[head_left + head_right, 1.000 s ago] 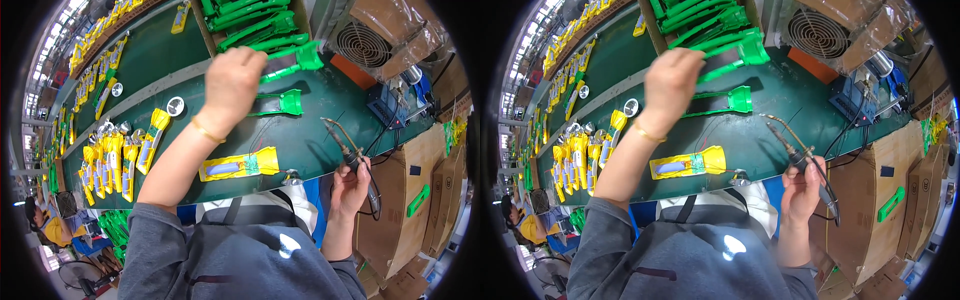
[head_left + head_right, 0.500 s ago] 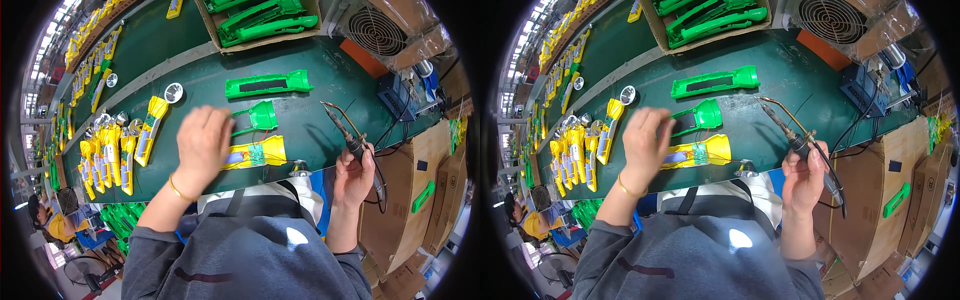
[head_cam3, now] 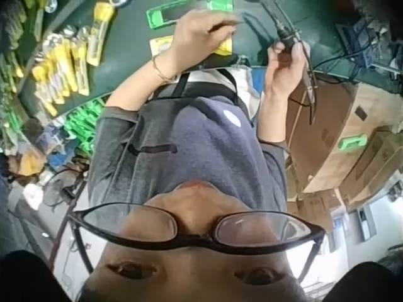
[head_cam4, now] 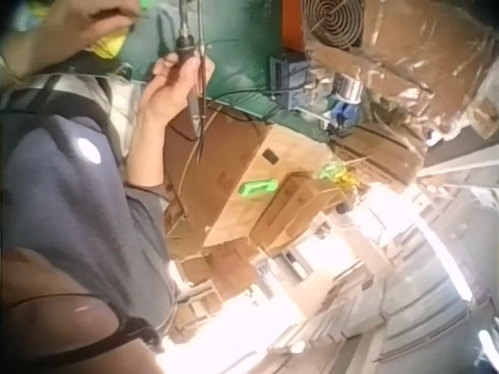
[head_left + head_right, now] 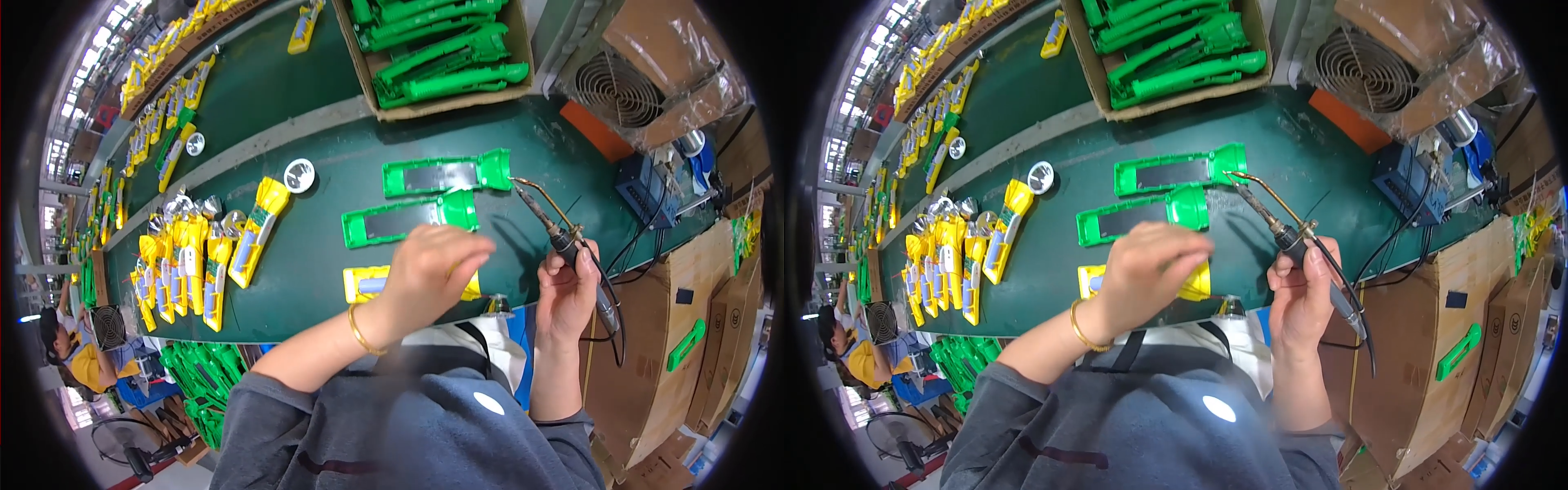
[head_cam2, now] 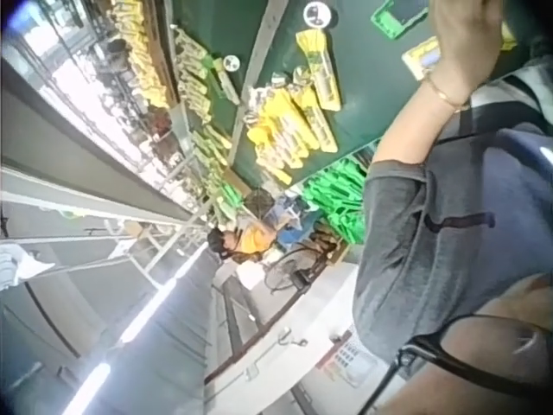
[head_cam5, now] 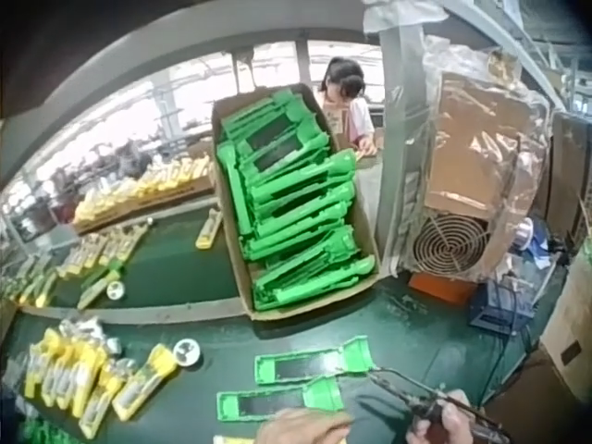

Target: Soldering internal wiring and circuit components into plastic flashlight housings on a factory assembly line.

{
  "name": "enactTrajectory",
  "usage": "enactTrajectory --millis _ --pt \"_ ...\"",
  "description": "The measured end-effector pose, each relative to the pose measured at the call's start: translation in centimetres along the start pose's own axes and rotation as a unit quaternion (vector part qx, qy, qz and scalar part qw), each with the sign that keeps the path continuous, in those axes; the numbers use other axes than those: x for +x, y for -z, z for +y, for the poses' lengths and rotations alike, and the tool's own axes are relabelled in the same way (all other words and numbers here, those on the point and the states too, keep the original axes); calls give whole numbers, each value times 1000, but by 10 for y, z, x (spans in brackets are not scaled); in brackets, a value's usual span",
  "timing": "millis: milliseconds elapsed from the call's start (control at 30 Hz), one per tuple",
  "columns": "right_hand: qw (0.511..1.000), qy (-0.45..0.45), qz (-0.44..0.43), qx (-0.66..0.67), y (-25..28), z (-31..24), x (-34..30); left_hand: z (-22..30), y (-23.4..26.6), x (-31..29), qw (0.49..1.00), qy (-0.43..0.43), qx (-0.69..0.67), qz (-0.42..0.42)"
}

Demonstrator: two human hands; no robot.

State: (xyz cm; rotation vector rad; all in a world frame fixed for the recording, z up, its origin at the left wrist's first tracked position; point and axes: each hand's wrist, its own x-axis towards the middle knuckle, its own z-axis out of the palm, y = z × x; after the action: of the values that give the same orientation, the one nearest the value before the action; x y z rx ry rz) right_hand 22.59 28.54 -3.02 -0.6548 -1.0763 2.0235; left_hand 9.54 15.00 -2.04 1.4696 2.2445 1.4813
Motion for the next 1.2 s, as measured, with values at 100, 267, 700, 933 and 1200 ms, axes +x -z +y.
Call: enactTrajectory --millis 100,267,700,933,1200 --pt "1000 -8 -11 18 -7 8 14 5 17 -10 994 49 -92 -23" --pt "988 -35 -152 23 -39 29 41 -4 40 -30 985 84 112 103" --pt "974 -184 -130 -28 -29 28 10 -31 81 -51 964 264 35 -12" --pt "961 -118 -156 -197 -36 24 12 -36 87 -32 947 231 164 -153" --pt "925 -131 -215 -284 -39 29 14 -35 81 -23 931 211 234 -182"
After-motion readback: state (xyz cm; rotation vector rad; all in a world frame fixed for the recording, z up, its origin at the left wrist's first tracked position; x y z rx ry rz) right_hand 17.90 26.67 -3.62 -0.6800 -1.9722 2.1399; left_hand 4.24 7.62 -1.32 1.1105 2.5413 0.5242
